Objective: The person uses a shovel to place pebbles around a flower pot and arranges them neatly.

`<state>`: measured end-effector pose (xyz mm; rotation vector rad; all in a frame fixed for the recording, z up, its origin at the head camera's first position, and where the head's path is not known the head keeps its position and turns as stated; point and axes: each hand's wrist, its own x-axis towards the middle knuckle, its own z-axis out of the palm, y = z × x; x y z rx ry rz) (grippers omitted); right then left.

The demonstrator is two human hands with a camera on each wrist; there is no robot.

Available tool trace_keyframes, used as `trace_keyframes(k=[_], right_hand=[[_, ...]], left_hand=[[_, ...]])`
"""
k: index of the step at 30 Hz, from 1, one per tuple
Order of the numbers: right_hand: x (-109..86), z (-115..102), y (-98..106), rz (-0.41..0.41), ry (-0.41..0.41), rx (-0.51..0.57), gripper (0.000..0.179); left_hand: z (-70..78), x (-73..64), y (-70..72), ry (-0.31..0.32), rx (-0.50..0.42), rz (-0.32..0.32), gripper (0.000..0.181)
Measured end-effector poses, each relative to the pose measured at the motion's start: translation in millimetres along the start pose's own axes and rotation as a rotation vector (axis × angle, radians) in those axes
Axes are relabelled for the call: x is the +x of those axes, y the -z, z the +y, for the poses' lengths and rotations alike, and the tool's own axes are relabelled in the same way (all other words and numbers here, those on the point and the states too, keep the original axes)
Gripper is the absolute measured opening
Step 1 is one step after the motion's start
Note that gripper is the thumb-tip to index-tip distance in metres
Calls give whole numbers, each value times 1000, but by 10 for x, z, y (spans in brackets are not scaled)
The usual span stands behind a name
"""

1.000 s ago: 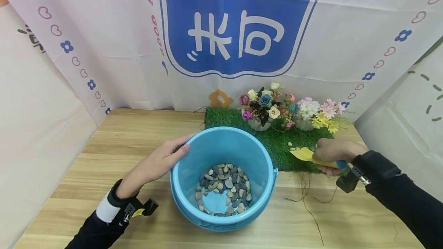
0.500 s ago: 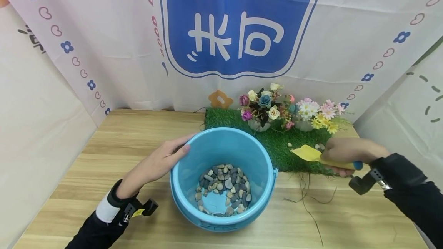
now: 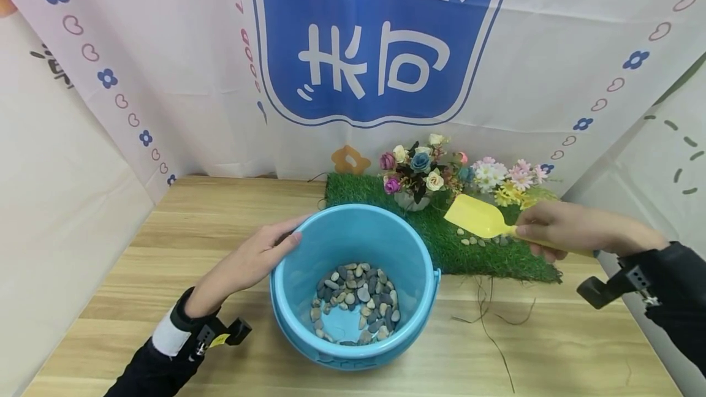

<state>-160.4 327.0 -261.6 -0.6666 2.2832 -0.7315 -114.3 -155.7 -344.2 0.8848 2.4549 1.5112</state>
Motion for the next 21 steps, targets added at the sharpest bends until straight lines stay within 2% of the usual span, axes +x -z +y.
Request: trace_keyframes(k=[6, 9, 12, 16, 21], right_hand=[[73, -79, 20, 66, 215, -31, 16], [139, -170, 12, 81, 327, -66, 17], [197, -280, -15, 80, 373, -80, 21], [256, -425, -67, 47, 381, -83, 24], [361, -645, -127, -6, 450, -152, 26]], left_hand=[[-8, -3, 1, 0, 9, 0, 43], [-14, -9, 1, 2, 0, 1, 43], [-22, -13, 1, 5, -3, 5, 43], [-37, -13, -3, 3, 5, 8, 43], [-44, -7, -10, 2, 7, 15, 43]])
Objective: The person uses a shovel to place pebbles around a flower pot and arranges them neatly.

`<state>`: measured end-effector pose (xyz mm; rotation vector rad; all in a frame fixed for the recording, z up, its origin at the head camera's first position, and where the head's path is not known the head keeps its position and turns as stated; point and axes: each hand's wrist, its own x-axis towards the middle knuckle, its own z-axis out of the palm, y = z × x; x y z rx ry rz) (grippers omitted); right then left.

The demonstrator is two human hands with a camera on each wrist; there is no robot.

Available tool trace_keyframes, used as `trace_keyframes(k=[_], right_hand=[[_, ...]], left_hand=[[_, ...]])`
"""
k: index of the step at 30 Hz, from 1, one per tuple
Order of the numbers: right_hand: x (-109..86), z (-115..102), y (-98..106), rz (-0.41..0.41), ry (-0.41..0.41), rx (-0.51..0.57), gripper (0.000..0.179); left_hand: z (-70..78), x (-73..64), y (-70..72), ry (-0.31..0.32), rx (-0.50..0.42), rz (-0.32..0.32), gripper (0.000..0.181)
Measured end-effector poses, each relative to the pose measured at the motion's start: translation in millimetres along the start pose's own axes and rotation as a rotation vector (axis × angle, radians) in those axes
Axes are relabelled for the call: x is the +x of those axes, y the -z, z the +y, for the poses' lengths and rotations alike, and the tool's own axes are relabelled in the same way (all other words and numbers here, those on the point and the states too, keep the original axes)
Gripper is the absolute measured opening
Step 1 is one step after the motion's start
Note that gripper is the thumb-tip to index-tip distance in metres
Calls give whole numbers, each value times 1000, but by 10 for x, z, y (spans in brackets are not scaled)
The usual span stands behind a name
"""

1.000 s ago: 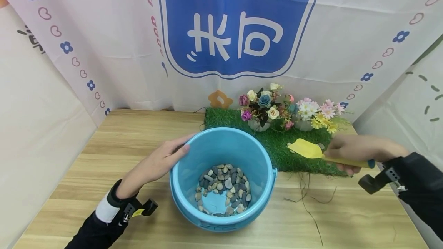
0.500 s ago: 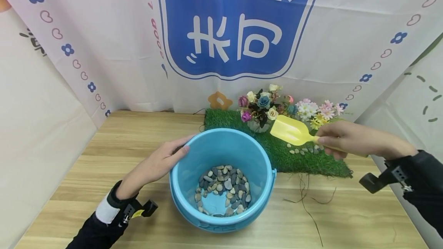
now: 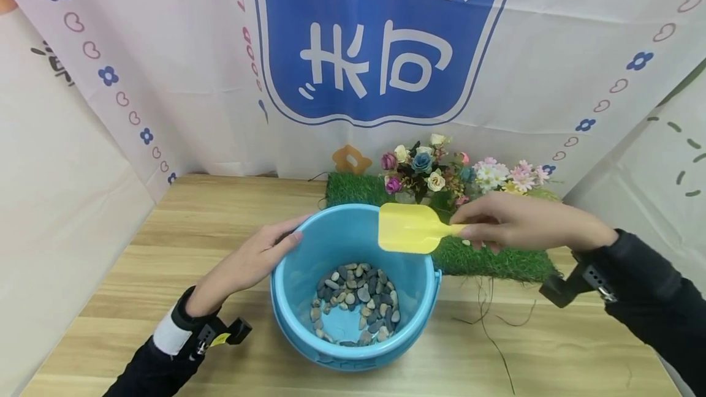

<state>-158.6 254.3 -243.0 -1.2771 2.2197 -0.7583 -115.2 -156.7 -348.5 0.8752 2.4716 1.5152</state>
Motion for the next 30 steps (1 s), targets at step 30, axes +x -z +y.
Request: trace_keyframes(k=[30], right_hand=[[707, -603, -224, 16, -196, -582, 17]], left_hand=[[19, 5, -3, 3, 25, 14, 44]])
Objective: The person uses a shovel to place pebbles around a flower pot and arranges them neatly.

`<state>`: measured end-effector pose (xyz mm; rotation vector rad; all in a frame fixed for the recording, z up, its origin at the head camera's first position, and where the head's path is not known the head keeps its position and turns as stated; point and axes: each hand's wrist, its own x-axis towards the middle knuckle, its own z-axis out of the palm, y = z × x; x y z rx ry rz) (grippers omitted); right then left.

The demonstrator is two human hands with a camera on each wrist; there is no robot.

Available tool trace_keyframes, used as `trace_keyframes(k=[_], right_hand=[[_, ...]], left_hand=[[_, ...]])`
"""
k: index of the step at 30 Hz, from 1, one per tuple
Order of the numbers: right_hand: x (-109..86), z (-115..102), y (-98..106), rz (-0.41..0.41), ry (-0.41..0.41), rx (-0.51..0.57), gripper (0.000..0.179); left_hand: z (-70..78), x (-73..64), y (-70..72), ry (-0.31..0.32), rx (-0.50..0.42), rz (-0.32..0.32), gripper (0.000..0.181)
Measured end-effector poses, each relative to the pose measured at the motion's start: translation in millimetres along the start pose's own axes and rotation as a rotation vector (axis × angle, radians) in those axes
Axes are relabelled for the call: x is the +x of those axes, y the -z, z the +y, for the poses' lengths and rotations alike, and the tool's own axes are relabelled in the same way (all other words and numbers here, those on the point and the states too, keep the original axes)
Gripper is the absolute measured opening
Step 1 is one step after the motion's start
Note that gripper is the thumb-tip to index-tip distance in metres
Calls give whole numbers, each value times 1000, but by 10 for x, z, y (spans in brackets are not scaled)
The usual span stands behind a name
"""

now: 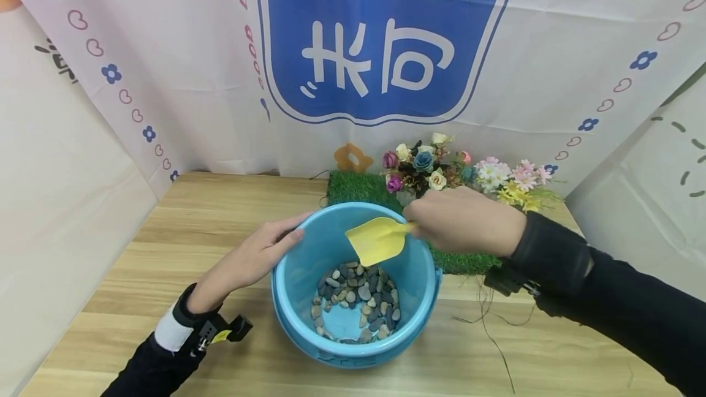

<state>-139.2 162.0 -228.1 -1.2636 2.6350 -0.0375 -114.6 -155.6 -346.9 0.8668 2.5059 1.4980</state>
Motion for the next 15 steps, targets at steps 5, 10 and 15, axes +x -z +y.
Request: trace_keyframes(k=[5, 10, 15], right_hand=[[125, -112, 15, -24, -1, -41, 10], [272, -218, -48, -97, 9, -60, 6], [394, -313, -138, -159, 39, -66, 14]], left_hand=[[1, -7, 2, -1, 1, 4, 43], [-1, -1, 6, -8, -7, 4, 43], [-4, 5, 5, -10, -17, -7, 42]])
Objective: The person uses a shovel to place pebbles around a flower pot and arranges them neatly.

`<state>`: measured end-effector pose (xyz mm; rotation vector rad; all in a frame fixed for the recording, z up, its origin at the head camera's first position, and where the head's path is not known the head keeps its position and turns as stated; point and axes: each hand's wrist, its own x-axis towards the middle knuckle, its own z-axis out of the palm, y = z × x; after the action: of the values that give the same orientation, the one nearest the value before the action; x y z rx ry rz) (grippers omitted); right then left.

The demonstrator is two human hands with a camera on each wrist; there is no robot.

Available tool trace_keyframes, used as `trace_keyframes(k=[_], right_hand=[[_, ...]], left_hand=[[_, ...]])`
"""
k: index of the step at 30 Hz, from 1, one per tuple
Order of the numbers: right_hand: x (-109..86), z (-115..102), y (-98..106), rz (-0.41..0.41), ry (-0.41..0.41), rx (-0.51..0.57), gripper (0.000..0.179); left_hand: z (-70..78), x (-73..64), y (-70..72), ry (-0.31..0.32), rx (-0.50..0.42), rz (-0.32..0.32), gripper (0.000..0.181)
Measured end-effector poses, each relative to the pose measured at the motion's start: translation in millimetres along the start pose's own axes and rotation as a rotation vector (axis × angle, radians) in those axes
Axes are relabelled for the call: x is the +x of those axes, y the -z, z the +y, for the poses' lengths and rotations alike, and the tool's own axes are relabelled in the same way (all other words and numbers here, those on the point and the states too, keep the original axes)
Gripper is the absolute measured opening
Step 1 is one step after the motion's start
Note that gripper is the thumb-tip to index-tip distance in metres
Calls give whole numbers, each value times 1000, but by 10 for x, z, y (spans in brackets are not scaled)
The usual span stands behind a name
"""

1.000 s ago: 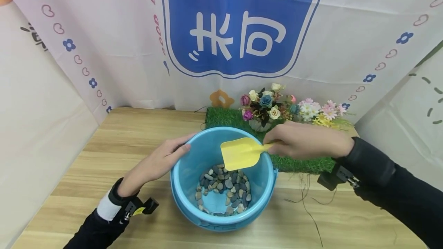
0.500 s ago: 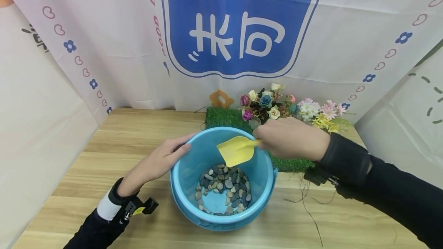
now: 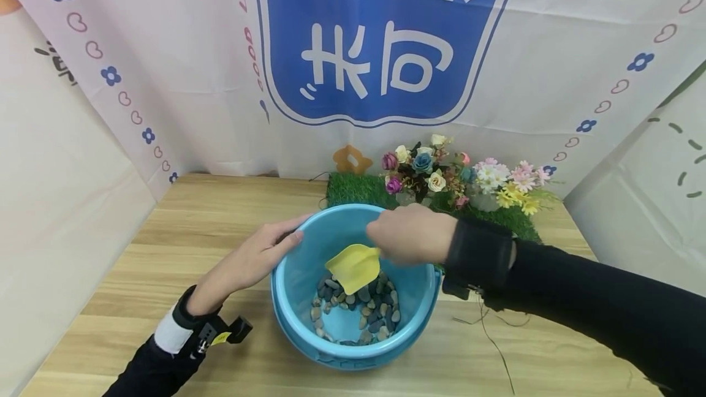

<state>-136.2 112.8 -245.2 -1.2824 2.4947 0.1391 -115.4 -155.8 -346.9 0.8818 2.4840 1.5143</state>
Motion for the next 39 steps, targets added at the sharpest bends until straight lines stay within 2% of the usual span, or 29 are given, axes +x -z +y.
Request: trace_keyframes(k=[6, 12, 18, 20, 26, 30, 35, 39], right_hand=[[157, -69, -49, -56, 16, -19, 11], [319, -105, -80, -145, 3, 20, 5], [443, -143, -118, -240, -24, 32, 34], [464, -168, -128, -272, -37, 23, 38], [491, -235, -130, -347, -94, -6, 22], [523, -249, -158, -386, -107, 15, 11], [633, -207, -261, -431, -65, 34, 14], [697, -210, -292, -478, -70, 44, 15]], left_hand=[[-3, -3, -6, -2, 2, 0, 42], [-2, -5, -5, 1, 19, -1, 43], [0, -10, 0, 0, 10, -2, 43], [-3, -11, 2, 1, 2, -3, 43], [-7, -15, 7, 2, -9, -5, 42], [2, -20, 10, 5, -11, -4, 43], [13, -20, 11, 7, -15, -3, 43], [11, -15, 9, 6, -13, -7, 43]])
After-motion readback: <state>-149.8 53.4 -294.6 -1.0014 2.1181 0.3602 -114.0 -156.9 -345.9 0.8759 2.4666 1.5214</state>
